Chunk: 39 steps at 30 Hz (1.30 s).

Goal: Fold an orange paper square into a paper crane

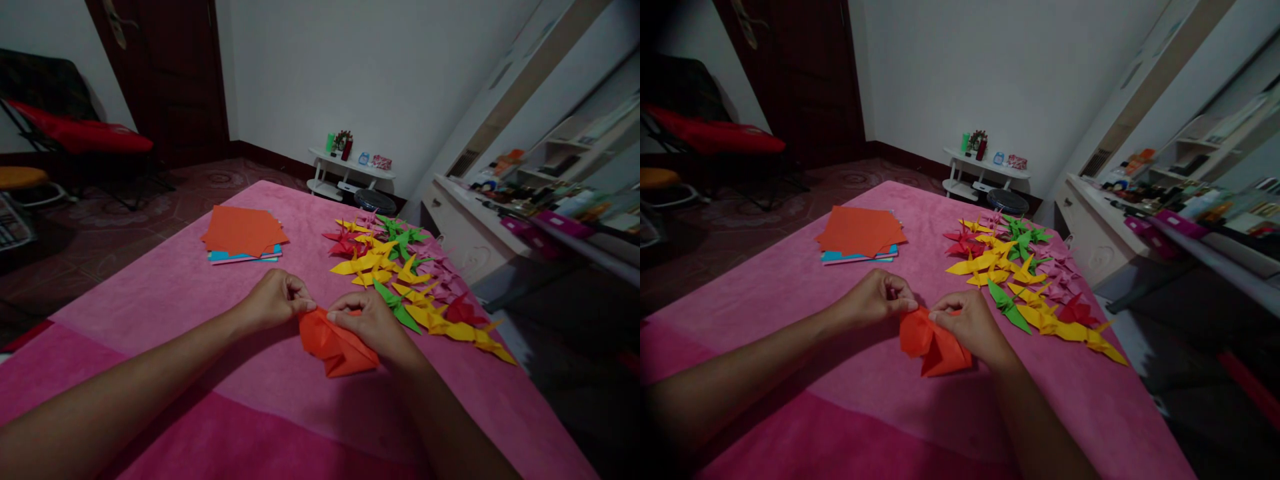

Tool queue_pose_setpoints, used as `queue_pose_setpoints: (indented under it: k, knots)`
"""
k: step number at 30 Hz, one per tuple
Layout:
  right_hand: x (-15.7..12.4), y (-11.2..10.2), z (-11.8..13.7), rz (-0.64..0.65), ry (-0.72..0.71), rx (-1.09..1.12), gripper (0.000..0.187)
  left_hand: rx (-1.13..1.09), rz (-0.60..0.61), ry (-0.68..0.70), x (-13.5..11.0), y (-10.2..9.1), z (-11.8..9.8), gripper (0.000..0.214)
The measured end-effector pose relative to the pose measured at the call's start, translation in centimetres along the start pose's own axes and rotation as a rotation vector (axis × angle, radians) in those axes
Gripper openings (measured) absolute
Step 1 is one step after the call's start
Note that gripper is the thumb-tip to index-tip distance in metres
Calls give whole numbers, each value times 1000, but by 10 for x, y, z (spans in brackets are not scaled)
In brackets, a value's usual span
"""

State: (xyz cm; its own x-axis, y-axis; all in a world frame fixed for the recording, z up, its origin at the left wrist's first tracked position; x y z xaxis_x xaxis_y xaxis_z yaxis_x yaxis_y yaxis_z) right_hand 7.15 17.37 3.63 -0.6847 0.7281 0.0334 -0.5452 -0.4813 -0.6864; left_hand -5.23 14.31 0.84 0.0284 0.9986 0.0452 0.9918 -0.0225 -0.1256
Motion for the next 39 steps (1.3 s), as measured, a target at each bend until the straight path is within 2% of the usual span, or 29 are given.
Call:
queue_pose_setpoints:
  k: [3,6,7,8,9,10,13,15,17,20,22,25,27,29,31,35,39]
  knots:
    - [1,-7,-3,5,-15,-29,11,43,-52,11,3,-18,-5,17]
    - [0,-14,-8,6,-2,-62,10,34,-203,16,5,-45,-13,22]
    - [0,-15,-9,9,1,-68,10,-2,-229,27,4,-50,-16,25]
    - [0,-14,-8,15,-3,-70,10,-40,-207,32,5,-47,-20,27]
    - [-1,-12,-5,25,-17,-70,10,-77,-163,38,4,-40,-23,28]
    - [-2,-8,-2,40,-38,-72,11,-100,-69,25,4,-26,-24,27]
    - [-6,7,11,97,-105,-127,13,-95,257,-54,-6,27,-18,31]
    - [-9,15,19,120,-141,-209,12,-22,336,-90,-12,46,-9,28]
    - [-11,18,26,113,-169,-287,12,44,344,-105,-14,50,0,22]
    - [-9,9,29,39,-160,-268,15,48,295,-98,-10,41,10,18]
    - [-5,-10,23,-87,-107,-127,14,2,214,-102,-5,29,15,17]
    - [-2,-43,-2,-319,0,149,15,-69,37,-105,4,6,22,15]
    - [-1,-51,-21,-392,76,288,27,-94,-118,-78,7,-11,23,15]
    - [0,-47,-34,-378,143,352,36,-152,-220,-94,7,-21,26,18]
    - [2,-35,-34,-327,146,358,37,-240,-253,-151,6,-23,31,18]
    - [2,-14,-25,-294,102,246,35,-329,-240,-218,2,-20,34,26]
    - [2,-2,-24,-312,66,134,29,-278,-192,-275,0,-14,40,30]
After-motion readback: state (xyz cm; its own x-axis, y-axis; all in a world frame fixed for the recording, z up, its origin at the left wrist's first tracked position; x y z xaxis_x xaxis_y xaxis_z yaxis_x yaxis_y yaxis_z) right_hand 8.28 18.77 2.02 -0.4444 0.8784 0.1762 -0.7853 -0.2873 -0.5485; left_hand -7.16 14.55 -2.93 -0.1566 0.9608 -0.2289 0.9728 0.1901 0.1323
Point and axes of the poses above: each hand's wrist, its own x-axis towards the middle knuckle, its own y-axis out of the palm, z = x × y, the point moved 10 cm from there along x, towards the middle knuckle, and after that the axes turned 12 degrees about -x, right-handed, at the moved point
